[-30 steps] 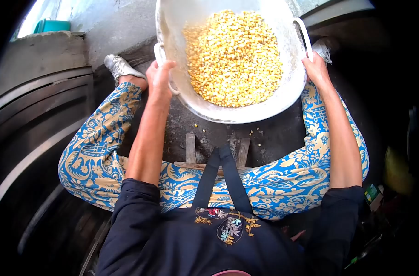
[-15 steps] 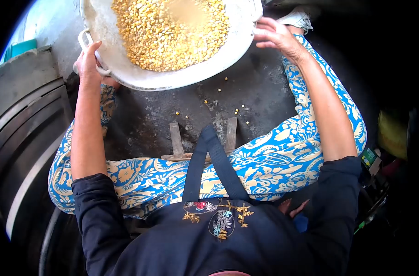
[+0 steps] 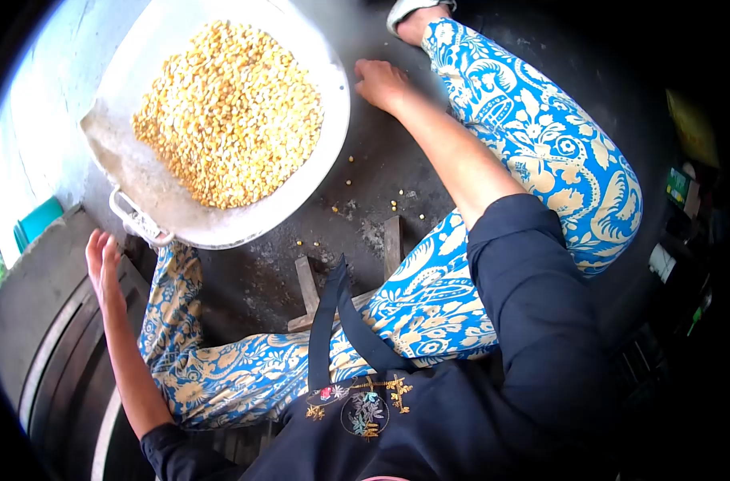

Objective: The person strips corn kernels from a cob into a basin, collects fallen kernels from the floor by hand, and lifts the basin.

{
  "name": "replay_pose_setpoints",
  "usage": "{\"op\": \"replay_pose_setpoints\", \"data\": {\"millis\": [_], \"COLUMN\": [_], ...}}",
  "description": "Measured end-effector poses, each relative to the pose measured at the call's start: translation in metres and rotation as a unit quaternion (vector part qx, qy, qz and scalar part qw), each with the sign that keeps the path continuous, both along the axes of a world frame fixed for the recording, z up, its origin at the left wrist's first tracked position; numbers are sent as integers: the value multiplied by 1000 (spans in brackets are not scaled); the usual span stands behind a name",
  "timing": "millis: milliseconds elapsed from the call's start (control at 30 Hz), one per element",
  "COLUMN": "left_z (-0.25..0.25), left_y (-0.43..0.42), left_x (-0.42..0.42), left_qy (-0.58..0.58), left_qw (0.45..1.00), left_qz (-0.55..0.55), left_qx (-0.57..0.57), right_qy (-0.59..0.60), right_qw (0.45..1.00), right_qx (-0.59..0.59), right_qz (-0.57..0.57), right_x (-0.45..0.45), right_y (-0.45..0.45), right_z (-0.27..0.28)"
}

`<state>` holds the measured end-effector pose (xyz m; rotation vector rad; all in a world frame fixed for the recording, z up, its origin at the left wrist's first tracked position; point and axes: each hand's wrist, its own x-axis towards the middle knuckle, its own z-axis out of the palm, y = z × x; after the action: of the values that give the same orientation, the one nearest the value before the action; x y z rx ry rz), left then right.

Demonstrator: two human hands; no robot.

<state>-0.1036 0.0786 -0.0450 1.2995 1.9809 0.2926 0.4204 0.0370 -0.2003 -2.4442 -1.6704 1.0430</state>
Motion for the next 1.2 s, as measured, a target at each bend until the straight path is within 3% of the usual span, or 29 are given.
{"op": "replay_pose_setpoints", "data": {"millis": [100, 233, 367, 433, 500, 533, 567, 633, 700, 767, 833, 867, 900, 967, 1033, 1100, 1133, 1167, 1200], "left_z": [73, 154, 169, 161, 157, 157, 157, 159, 158, 157, 155, 154, 153, 154, 156, 159, 161, 162, 164], "left_y": [-14, -56, -126, -156, -163, -165, -168, -161, -152, -146, -140, -136, -135, -136, -136, -140, -144, -147, -145], "left_x": [-45, -75, -101, -130, -136, -133, -129, -103, -95, -110, -107, -108, -110, -113, -100, -101, -91, -76, -62], "left_qy": [33, 87, 59, 31, 8, -35, -80, -105, -123, -149, -177, -181, -184, -177, -159, -137, -132, -126, -109], "left_qw": [998, 993, 971, 968, 966, 964, 960, 950, 946, 950, 953, 951, 950, 957, 959, 966, 964, 961, 953], "left_qz": [-57, 39, 208, 225, 239, 241, 243, 262, 266, 243, 202, 211, 209, 191, 196, 189, 203, 218, 255], "left_qx": [0, 66, 103, 105, 101, 108, 117, 131, 142, 131, 140, 135, 138, 128, 127, 113, 111, 113, 121], "right_qy": [-18, -33, -54, -63, 52, 72, 91, 351, 487, 571, 561, 483, 445, 398, 403, 286, 149, 168, 138], "right_qw": [998, 994, 990, 991, 984, 969, 948, 808, 700, 654, 760, 844, 877, 896, 893, 935, 964, 977, 983], "right_qx": [27, 45, 66, 74, 44, 110, 192, 192, 259, 298, 230, 179, 169, 197, 196, 211, 155, 124, 109], "right_qz": [48, 95, 116, 92, -163, -208, -238, -432, -454, -397, -232, -151, -70, -1, -44, 13, 156, 46, 54], "right_x": [3, 7, 9, 12, 18, 23, 32, 46, 53, 42, 19, 1, -12, -11, 14, 55, 89, 100, 119], "right_y": [0, 0, -2, 2, 4, 9, 13, 38, 57, 74, 83, 82, 83, 92, 100, 102, 126, 103, 96], "right_z": [-11, -15, -15, -13, -10, -20, -26, 6, 47, 91, 112, 128, 129, 134, 166, 191, 171, 203, 193]}}
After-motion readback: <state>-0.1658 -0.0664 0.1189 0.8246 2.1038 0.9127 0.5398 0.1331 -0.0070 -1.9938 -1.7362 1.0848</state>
